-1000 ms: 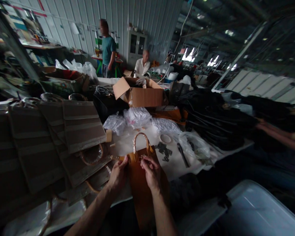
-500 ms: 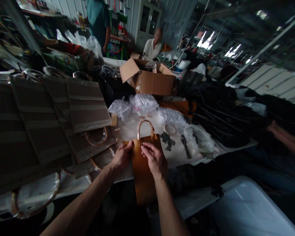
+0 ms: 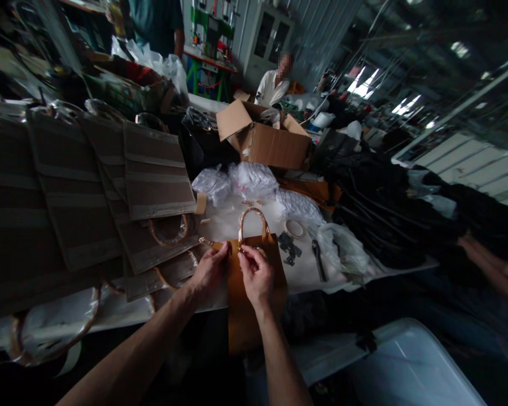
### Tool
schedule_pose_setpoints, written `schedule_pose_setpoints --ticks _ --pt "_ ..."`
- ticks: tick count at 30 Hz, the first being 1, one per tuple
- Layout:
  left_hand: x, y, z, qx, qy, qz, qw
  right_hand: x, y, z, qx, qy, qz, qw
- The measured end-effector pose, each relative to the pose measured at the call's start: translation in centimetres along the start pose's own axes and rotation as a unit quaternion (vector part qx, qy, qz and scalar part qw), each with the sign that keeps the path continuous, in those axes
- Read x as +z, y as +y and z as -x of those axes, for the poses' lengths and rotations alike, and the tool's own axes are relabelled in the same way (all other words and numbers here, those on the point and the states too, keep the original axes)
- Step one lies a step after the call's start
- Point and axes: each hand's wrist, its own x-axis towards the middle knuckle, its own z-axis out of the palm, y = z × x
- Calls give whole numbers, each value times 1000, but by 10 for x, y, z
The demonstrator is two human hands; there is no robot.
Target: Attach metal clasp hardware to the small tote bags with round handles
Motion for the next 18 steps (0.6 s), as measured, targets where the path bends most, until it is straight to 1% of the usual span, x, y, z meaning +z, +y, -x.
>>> schedule_pose_setpoints --ticks 5,8,11,18 --pt "0 0 1 14 -24 -8 1000 2 -1 -2 -89 7 86 992" --pt "-1 0 1 26 -23 -14 999 3 2 -3 -109 -3 111 988" --pt "-4 -3 1 28 -10 -28 999 5 6 -2 -102 -2 104 989" --pt "-7 -5 1 39 13 -69 997 10 10 1 -49 0 53 997"
